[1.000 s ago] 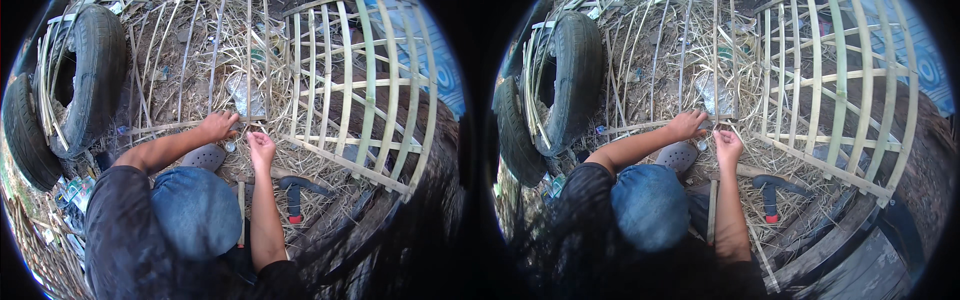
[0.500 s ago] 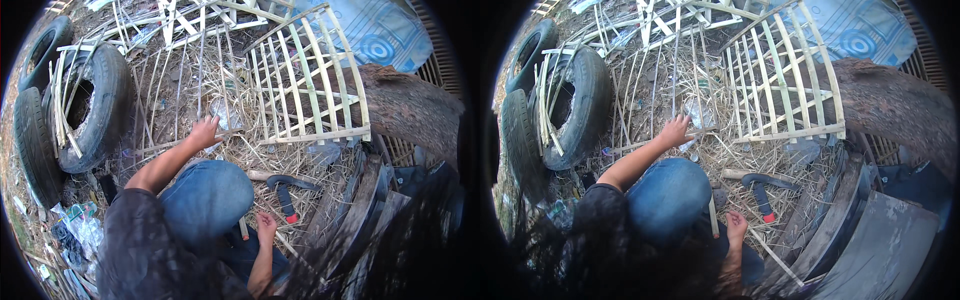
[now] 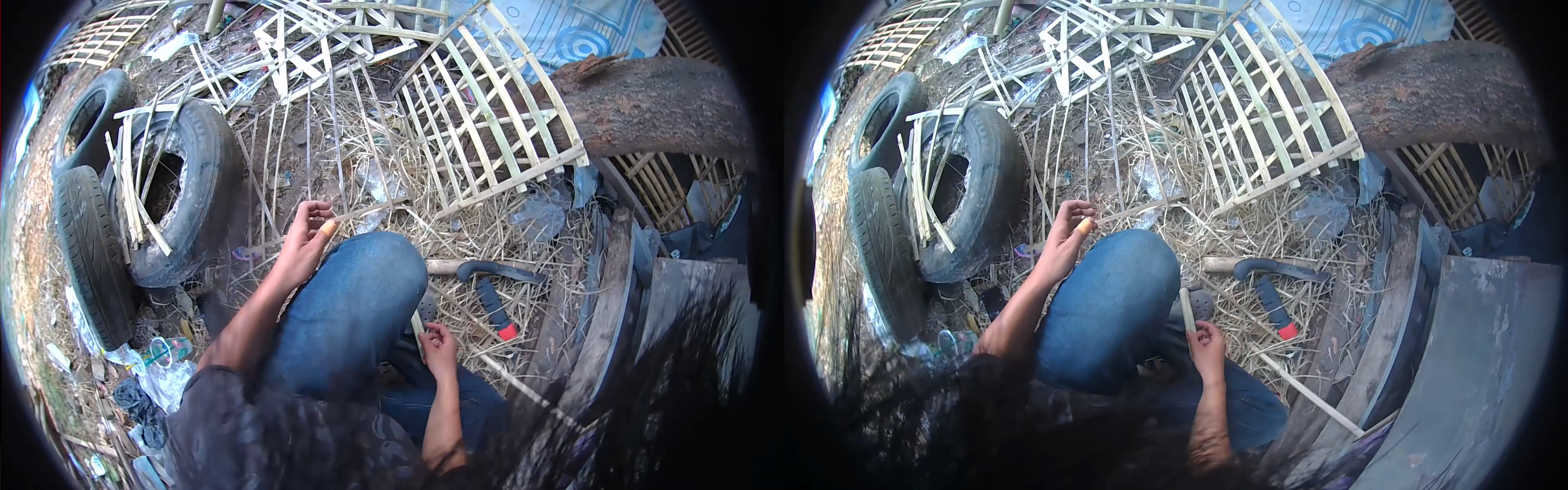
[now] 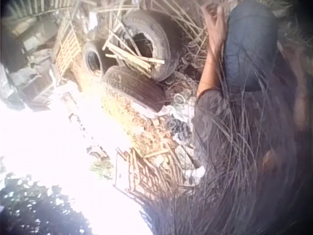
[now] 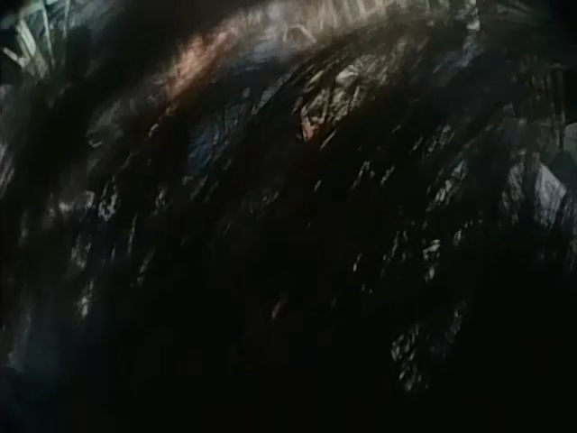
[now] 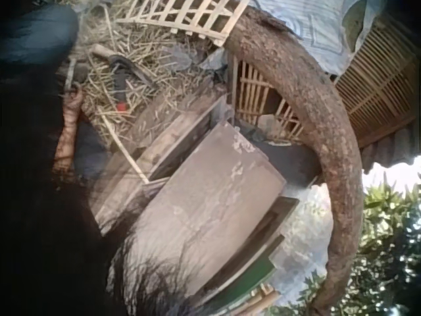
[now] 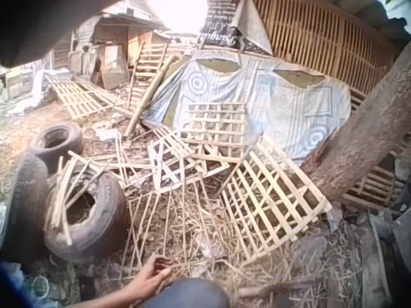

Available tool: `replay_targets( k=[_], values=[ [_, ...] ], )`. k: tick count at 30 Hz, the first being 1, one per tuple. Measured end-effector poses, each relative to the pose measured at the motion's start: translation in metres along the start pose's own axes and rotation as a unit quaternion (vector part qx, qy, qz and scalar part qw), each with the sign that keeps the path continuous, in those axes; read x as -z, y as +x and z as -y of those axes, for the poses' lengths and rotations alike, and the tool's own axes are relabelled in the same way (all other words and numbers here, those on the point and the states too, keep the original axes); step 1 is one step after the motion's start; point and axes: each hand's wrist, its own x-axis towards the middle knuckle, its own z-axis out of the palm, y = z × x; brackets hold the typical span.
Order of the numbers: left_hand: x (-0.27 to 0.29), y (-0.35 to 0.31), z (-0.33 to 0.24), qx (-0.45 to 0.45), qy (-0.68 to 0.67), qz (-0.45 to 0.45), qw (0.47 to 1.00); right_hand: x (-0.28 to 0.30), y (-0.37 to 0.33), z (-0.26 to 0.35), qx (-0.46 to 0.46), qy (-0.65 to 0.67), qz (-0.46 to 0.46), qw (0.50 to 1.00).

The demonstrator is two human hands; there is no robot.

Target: The person uses a hammer to drive a nail into a bamboo lattice structure, then uses a thin bamboo strip to secure or weave parts of the lattice by hand.

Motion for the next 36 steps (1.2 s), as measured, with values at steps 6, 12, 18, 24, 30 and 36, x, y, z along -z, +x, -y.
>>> replay_targets(
  k=[6,12,18,24,30,36],
  values=[
    [-0.029,-0.055,-0.068,-0.273,0.085,0.051,0.957,0.0,-0.011,-0.004,0.005,-0.011,-0.052,0.999],
    [-0.055,-0.074,-0.101,-0.346,0.339,0.093,0.87,0.006,-0.013,-0.012,0.024,0.016,-0.086,0.996],
    [-0.052,-0.073,-0.107,-0.336,0.349,0.09,0.87,0.003,-0.01,-0.018,0.033,0.021,-0.085,0.996],
    [-0.046,-0.069,-0.097,-0.341,0.345,0.081,0.871,0.002,-0.007,-0.013,0.022,0.007,-0.075,0.997],
    [-0.041,-0.063,-0.094,-0.342,0.329,0.069,0.878,0.009,0.006,-0.035,0.038,0.019,-0.06,0.997],
    [-0.036,-0.059,-0.099,-0.336,0.331,0.064,0.879,0.012,0.018,-0.044,0.022,0.026,-0.051,0.998]
  ],
)
